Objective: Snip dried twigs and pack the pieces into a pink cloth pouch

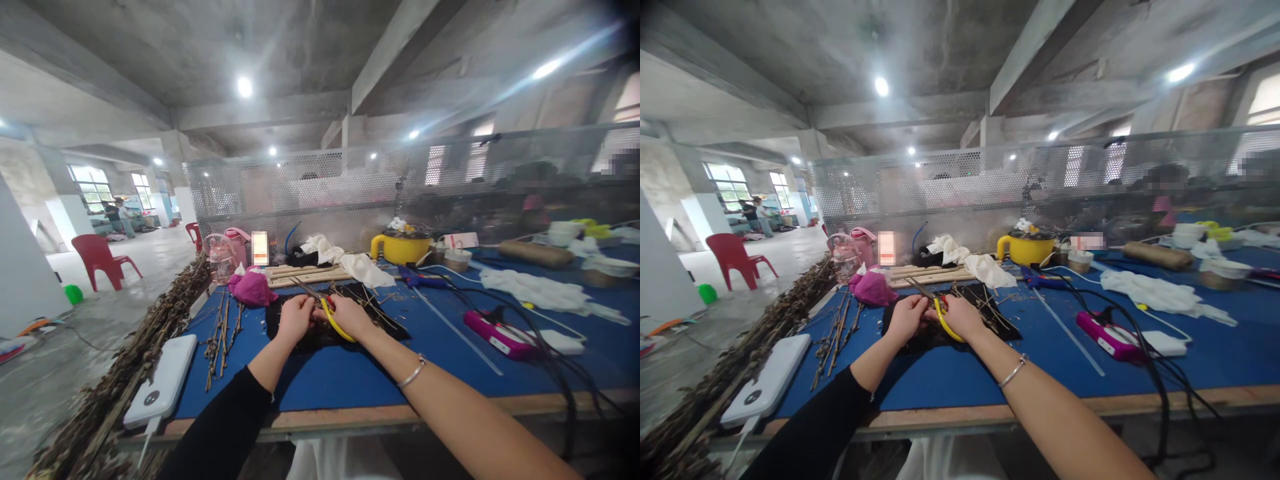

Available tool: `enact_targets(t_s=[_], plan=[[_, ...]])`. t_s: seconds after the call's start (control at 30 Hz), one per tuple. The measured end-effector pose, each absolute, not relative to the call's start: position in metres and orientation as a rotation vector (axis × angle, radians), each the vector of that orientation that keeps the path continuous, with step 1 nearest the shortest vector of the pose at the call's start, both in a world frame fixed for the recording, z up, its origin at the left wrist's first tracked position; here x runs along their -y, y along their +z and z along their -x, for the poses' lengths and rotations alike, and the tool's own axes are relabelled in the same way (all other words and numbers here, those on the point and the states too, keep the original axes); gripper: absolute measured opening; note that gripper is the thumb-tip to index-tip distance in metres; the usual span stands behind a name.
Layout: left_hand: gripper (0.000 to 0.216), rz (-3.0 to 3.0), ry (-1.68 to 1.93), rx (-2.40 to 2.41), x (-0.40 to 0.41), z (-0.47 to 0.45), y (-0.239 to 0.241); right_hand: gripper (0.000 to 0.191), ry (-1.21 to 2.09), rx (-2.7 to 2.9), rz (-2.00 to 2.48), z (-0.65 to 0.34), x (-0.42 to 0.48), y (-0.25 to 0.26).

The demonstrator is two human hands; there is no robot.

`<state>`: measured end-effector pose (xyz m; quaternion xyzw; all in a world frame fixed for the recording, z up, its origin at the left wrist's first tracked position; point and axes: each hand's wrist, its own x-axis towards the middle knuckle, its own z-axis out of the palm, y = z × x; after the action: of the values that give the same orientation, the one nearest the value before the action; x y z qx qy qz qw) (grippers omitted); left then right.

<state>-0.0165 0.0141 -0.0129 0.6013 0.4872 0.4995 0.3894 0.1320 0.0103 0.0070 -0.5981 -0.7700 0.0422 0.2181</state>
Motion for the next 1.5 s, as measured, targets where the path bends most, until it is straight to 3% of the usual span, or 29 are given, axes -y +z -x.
enact_targets(t_s=[0.2, 0.53, 0.8, 1.5], plan=[[0.025, -1.484, 1.313, -1.239, -0.0105, 0.0155, -0.0066, 0.058, -0.019, 2.152, 1.691, -0.1341, -0.0129, 0.0042], [0.031, -1.481, 1.331, -1.244, -0.0085, 0.0150, -0.0062, 0.056, 0.091, 2.147, 1.626, -0.1338, -0.0140, -0.0004], [0.020, -1.351, 1.274, -1.095, -0.0075, 0.0094, -0.0055, 0.055, 0.141, 2.111, 1.627, -0.1348, -0.0111, 0.0047], [0.023, -1.457, 1.291, -1.170, -0.0055, 0.0111, -0.0059, 0.057, 0.167, 2.127, 1.647, -0.1318, -0.0102, 0.0044]])
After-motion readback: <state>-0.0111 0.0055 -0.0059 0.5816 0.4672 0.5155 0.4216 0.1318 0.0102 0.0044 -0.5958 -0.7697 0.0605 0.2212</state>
